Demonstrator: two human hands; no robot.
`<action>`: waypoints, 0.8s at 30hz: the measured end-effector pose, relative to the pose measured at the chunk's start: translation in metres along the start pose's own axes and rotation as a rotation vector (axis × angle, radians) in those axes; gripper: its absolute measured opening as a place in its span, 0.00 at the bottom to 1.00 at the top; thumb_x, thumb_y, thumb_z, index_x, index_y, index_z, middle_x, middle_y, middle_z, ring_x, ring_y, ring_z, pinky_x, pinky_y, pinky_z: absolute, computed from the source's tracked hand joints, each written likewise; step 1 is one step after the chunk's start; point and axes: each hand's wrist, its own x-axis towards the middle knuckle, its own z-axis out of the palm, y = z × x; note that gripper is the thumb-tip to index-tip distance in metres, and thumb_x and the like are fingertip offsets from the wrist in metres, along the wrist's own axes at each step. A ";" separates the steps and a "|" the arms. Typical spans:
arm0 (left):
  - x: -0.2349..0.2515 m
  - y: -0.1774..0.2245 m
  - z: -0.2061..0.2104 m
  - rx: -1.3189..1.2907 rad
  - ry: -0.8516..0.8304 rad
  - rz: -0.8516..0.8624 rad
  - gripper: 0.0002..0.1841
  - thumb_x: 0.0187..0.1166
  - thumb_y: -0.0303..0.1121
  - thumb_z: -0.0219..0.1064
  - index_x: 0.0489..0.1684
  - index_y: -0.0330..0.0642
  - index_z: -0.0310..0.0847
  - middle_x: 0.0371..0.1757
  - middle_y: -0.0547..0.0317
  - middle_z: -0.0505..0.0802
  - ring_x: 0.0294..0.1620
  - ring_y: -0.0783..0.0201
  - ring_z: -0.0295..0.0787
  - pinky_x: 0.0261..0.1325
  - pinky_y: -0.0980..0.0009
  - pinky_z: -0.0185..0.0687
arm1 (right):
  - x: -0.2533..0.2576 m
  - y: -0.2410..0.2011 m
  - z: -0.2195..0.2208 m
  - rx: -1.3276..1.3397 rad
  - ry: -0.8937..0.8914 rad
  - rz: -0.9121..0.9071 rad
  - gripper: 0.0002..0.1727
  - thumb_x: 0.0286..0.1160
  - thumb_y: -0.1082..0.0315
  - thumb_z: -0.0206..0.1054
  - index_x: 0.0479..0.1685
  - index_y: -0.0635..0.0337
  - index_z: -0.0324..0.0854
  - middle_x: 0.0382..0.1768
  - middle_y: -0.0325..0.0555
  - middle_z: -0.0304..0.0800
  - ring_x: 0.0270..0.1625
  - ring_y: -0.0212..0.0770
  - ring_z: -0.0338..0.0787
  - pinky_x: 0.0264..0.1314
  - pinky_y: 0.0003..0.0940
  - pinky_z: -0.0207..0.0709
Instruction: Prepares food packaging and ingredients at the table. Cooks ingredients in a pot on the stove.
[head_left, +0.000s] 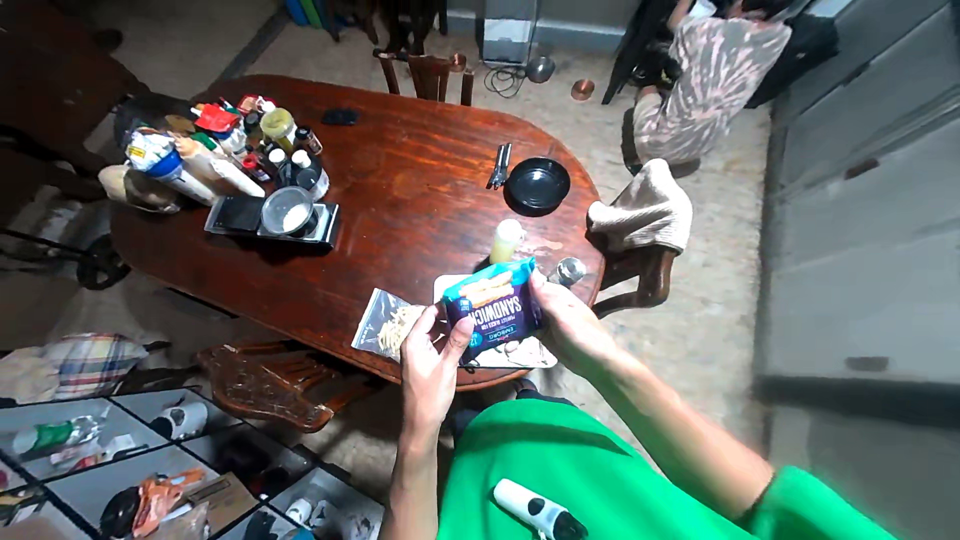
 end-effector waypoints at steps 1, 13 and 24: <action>0.000 0.005 0.000 -0.005 -0.005 0.011 0.17 0.82 0.36 0.70 0.59 0.30 0.85 0.51 0.47 0.94 0.52 0.58 0.94 0.58 0.64 0.93 | -0.002 -0.005 0.001 0.010 0.012 0.007 0.29 0.94 0.44 0.44 0.60 0.58 0.82 0.47 0.48 0.93 0.46 0.41 0.96 0.45 0.37 0.94; 0.002 0.022 0.014 -0.078 -0.035 0.049 0.12 0.87 0.30 0.63 0.53 0.26 0.86 0.46 0.44 0.93 0.48 0.58 0.94 0.57 0.63 0.93 | -0.010 -0.025 -0.008 0.039 0.012 0.007 0.29 0.94 0.44 0.46 0.62 0.59 0.80 0.47 0.52 0.93 0.45 0.44 0.96 0.43 0.39 0.94; 0.002 0.019 0.017 -0.071 -0.019 0.020 0.12 0.88 0.29 0.61 0.52 0.26 0.86 0.45 0.44 0.94 0.45 0.58 0.94 0.55 0.63 0.93 | -0.009 -0.021 -0.011 0.040 0.033 0.036 0.29 0.94 0.45 0.45 0.61 0.60 0.81 0.47 0.53 0.93 0.45 0.45 0.96 0.43 0.39 0.94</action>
